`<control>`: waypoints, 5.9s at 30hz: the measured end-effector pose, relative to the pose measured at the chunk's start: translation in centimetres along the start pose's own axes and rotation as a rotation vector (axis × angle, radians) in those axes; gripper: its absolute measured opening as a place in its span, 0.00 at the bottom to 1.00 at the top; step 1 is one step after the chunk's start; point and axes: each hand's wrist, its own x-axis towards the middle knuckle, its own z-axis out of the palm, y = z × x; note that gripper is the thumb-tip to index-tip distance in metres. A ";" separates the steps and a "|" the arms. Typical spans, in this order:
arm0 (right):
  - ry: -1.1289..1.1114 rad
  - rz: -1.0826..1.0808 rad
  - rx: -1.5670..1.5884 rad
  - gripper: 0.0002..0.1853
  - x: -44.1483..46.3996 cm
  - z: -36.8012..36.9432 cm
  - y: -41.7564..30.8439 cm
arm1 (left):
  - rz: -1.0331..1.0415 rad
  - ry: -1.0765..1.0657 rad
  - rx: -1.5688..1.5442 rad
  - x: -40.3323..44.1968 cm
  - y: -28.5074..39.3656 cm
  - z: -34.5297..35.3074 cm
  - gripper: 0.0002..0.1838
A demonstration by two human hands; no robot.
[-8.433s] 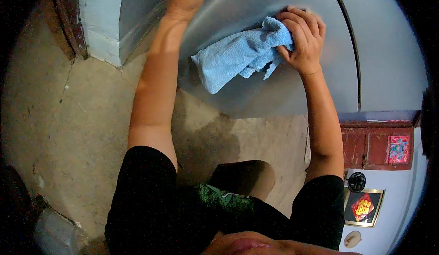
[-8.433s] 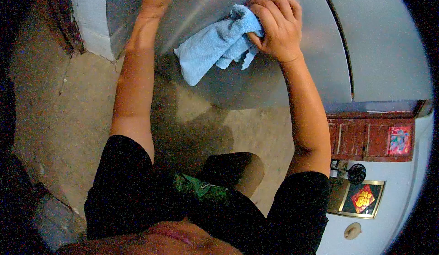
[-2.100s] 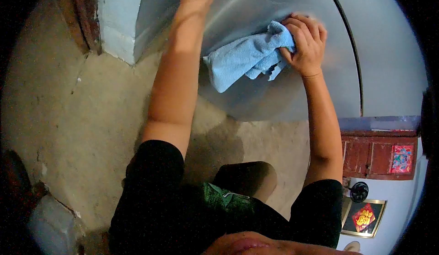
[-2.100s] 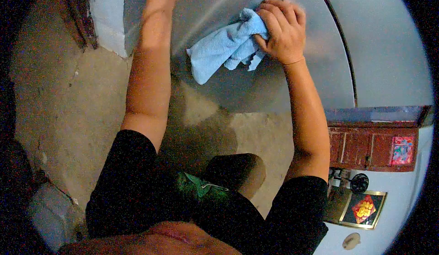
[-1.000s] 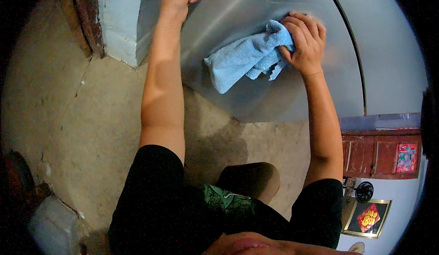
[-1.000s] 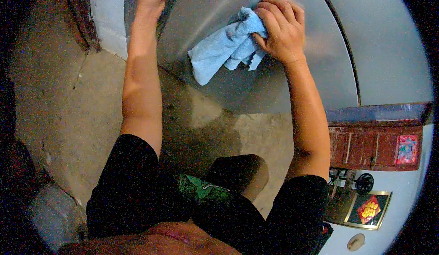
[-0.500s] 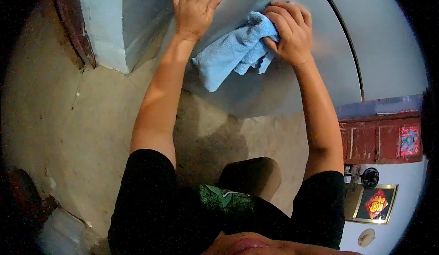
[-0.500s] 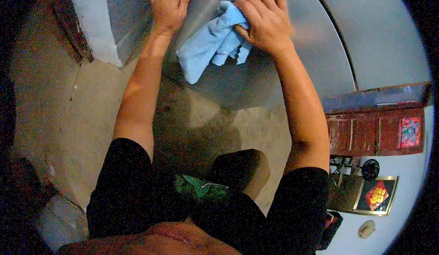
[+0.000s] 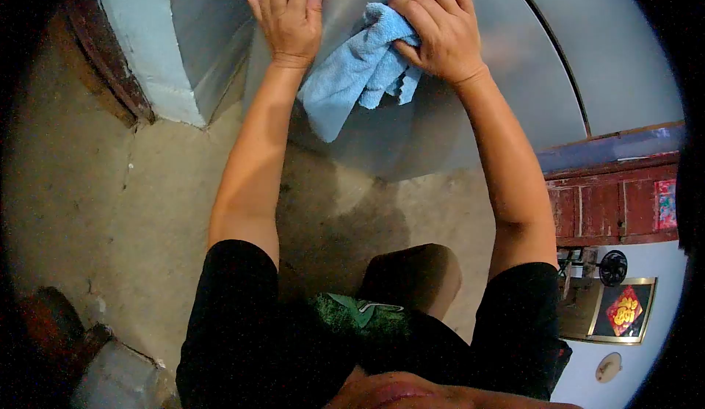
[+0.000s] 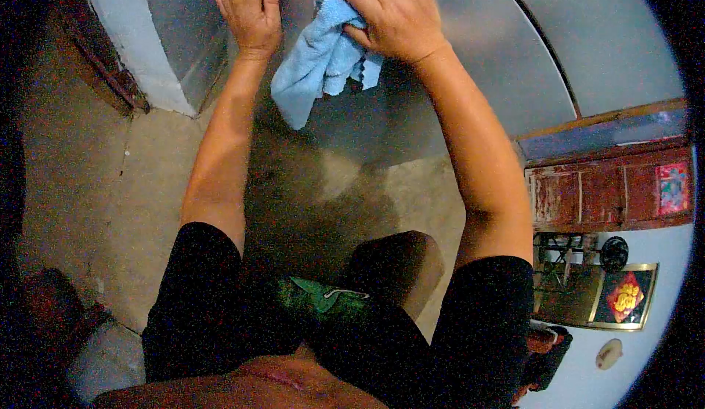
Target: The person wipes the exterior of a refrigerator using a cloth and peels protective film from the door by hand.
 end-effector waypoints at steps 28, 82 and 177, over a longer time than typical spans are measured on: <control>0.056 -0.010 0.133 0.24 -0.6 -0.1 0.5 | -0.129 0.228 -0.286 2.3 4.9 2.7 0.11; 0.336 0.543 0.423 0.18 5.0 0.7 -0.3 | -0.315 -0.297 -0.070 8.3 5.9 -7.2 0.13; 0.467 2.067 2.158 0.52 -18.0 -18.4 -14.8 | -0.806 -1.851 -1.160 -9.0 15.6 -8.7 0.25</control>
